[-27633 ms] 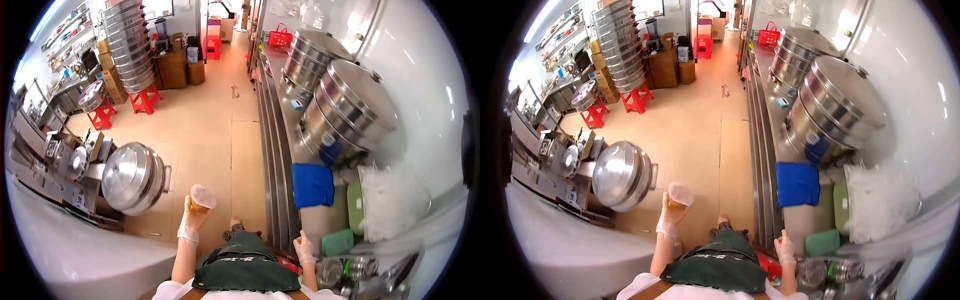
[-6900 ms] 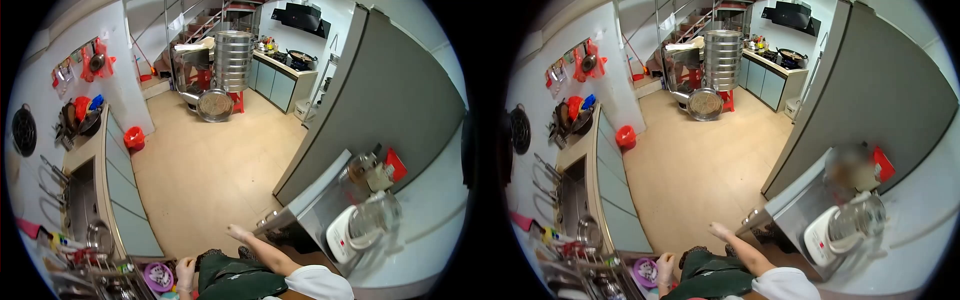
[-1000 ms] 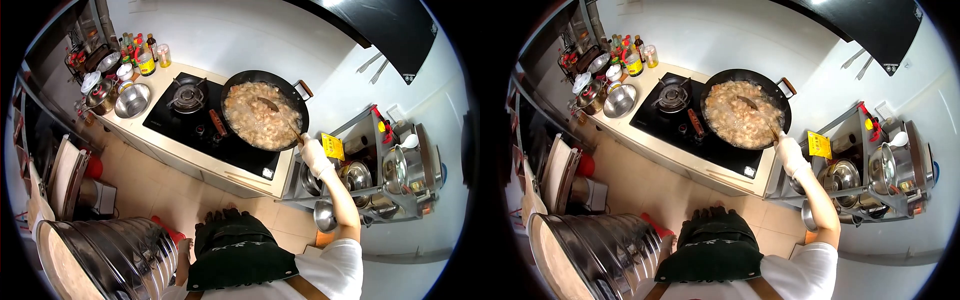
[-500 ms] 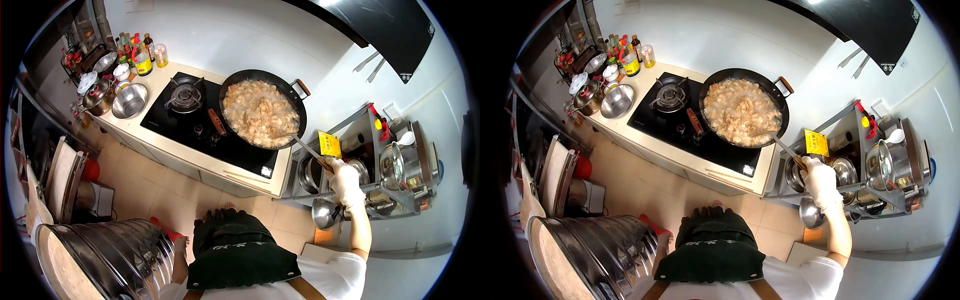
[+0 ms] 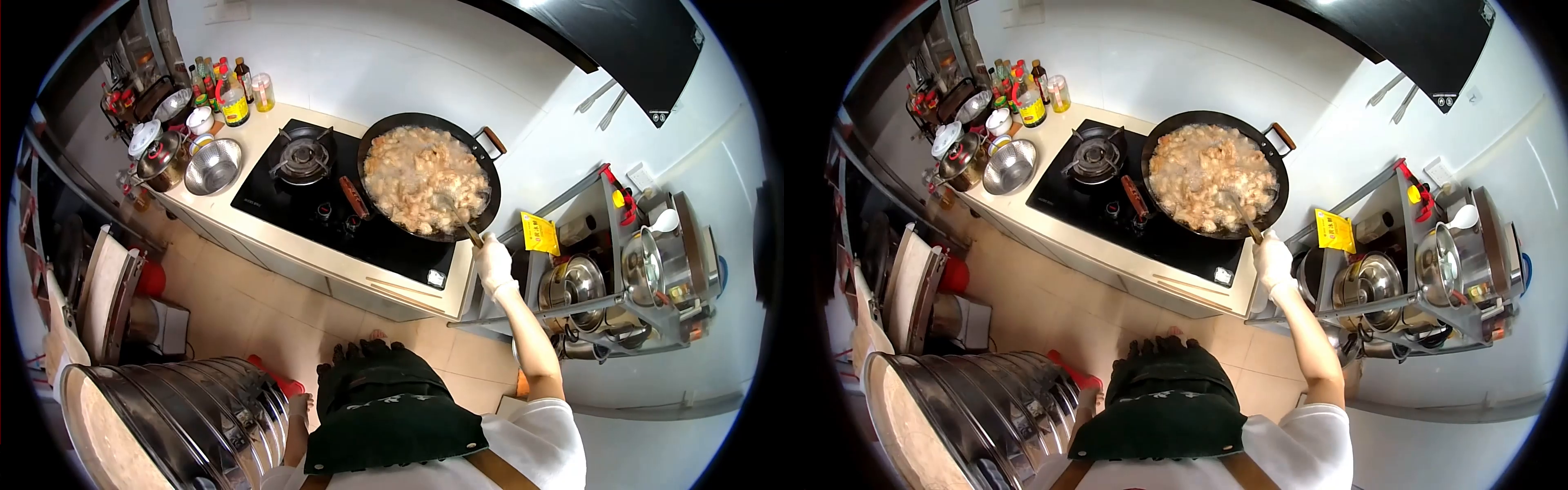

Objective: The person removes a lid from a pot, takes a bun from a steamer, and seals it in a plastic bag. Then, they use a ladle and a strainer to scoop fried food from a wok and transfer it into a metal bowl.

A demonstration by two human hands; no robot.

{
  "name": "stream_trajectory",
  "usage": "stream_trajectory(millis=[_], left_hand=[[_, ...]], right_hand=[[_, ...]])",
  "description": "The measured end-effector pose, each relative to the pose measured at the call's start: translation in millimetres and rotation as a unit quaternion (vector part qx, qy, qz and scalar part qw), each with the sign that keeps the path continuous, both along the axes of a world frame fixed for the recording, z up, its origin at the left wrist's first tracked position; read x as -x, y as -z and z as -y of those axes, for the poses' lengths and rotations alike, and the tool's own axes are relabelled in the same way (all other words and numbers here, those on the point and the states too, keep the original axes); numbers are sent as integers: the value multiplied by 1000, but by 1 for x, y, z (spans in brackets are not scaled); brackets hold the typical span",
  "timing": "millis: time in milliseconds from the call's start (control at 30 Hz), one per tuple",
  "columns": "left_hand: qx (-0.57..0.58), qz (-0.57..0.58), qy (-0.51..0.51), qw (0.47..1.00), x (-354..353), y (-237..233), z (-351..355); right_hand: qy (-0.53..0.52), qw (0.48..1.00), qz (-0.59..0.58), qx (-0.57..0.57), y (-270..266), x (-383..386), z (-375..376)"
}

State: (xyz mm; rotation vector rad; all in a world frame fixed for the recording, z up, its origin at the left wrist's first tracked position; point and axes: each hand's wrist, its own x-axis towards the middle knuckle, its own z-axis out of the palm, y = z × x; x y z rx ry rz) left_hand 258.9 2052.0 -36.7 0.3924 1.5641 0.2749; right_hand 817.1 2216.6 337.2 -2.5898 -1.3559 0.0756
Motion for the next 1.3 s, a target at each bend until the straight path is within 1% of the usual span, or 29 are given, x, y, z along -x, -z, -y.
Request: stream_trajectory(millis=[33, 67, 100, 167, 300, 400, 433, 467, 533, 567, 667, 733, 800, 900, 933, 1000, 1100, 1167, 1200, 1233, 1300], left_hand=[[-6, -11, 8, 1000, 0, -4, 2], [-12, -21, 16, 1000, 1, -3, 5], [16, -35, 11, 999, 1, 0, 4], [-9, -44, -5, 999, 0, -6, 6], [-41, -33, -51, 997, -5, -14, 11], [-5, -22, -35, 999, -7, -14, 10], [1, -24, -26, 999, -6, -5, 11], [-11, -21, -37, 999, -10, -4, 12], [-29, -18, -54, 998, -15, -3, 24], [-20, -18, -54, 998, -13, -3, 26], [1, -13, -64, 998, -17, -2, 29], [-12, -20, -75, 997, -19, -6, 31], [-25, -25, -83, 996, -20, -7, 33], [-8, 84, -165, 983, -10, 1, 46], [-14, 46, -157, 986, -13, -1, 49], [-24, -29, -141, 989, -25, -5, 63], [14, -6, -145, 989, -27, -6, 77], [36, 32, -139, 989, -28, 3, 83], [-22, 10, -79, 997, -28, 9, 89], [-79, -14, -19, 997, -31, 7, 94], [-143, -41, 51, 987, -31, 5, 99]], right_hand=[[24, 999, -31, -20, 2, 0, -9], [31, 999, -36, -25, 4, -4, -16], [37, 998, -42, -29, 7, -8, -25], [59, 995, -49, -58, 7, -13, -37], [41, 994, -70, -72, -5, -19, -50], [29, 996, -50, -65, -19, -16, -54], [17, 996, -48, -70, -27, -17, -54], [3, 998, -14, -67, -43, -10, -52], [-68, 995, 44, -64, -85, -1, -53], [-106, 986, 93, -93, -83, -7, -61], [-181, 954, 212, -114, -85, -15, -105], [-216, 936, 253, -120, -93, -7, -134], [-255, 905, 308, -147, -90, 2, -163], [-291, 888, 338, -111, -89, 24, -192], [-318, 883, 337, -78, -86, 28, -200], [-383, 854, 352, 1, -79, 31, -214], [-432, 792, 408, 142, -73, 37, -217], [-420, 786, 415, 183, -85, 43, -205], [-414, 783, 418, 203, -91, 45, -198], [-409, 802, 381, 209, -95, 41, -193], [-406, 813, 400, 122, -89, 14, -180]])
